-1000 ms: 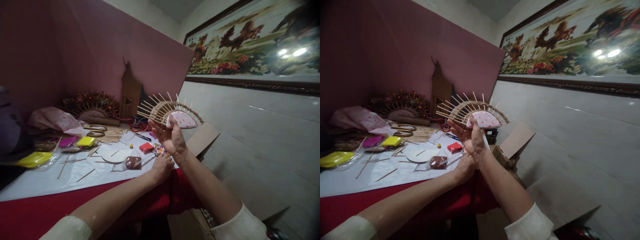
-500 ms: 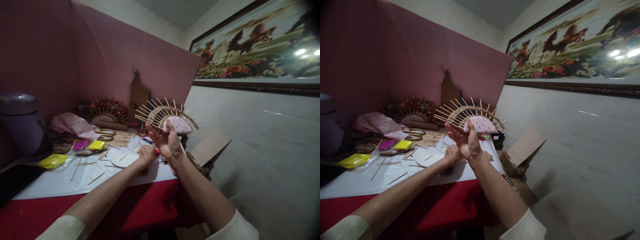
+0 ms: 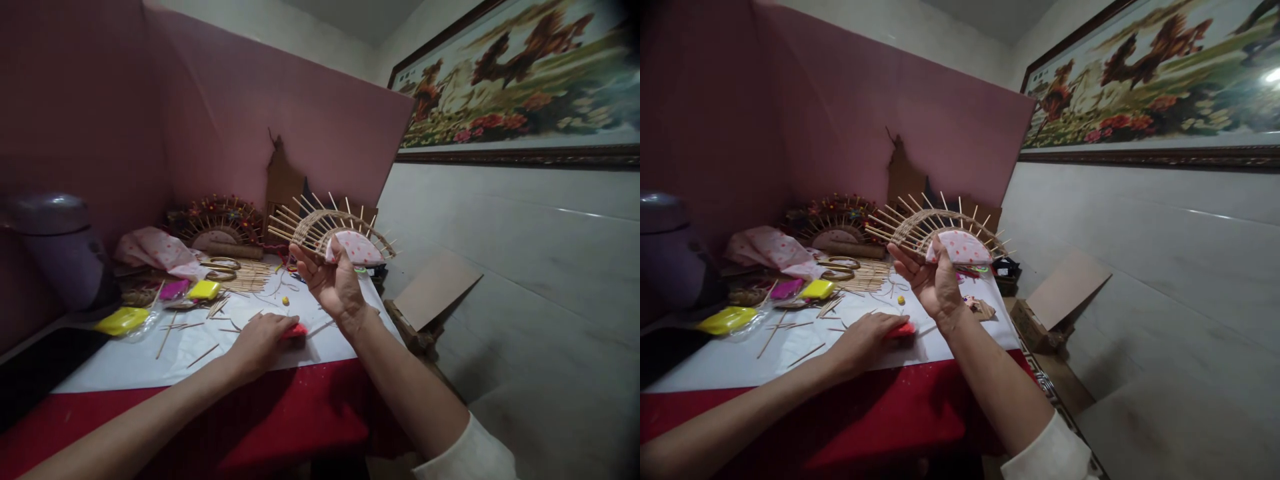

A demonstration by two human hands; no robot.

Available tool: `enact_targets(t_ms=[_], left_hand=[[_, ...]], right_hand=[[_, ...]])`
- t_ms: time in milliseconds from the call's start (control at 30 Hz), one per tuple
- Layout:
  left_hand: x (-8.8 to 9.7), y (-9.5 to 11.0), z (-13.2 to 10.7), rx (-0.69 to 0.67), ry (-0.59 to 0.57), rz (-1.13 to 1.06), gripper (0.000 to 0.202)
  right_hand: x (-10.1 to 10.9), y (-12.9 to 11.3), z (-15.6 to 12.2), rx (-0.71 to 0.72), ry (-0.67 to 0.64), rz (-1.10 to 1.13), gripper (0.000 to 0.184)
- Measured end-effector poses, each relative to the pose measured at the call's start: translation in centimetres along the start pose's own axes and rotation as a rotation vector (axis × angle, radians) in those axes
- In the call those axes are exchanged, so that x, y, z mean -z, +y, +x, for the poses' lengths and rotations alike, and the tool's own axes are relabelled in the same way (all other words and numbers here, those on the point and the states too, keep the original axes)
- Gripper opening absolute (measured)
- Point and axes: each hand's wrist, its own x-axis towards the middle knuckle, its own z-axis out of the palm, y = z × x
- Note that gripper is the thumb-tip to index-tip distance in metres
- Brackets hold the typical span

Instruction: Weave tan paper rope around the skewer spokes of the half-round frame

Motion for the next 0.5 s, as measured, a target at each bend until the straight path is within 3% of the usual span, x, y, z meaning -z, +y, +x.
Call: enact_targets(t_ms=[133, 500], left_hand=[[-0.2, -0.7, 0.0, -0.085, -0.001, 0.152, 0.045], [2.1, -3.4, -2.9, -0.155, 0.045, 0.218, 0.04]], right_hand=[[0.0, 0.4, -0.3, -0.003, 0.015, 0.049, 0.024], [0.6, 1.4, -0.7, -0.037, 0.02, 0.117, 0.034]])
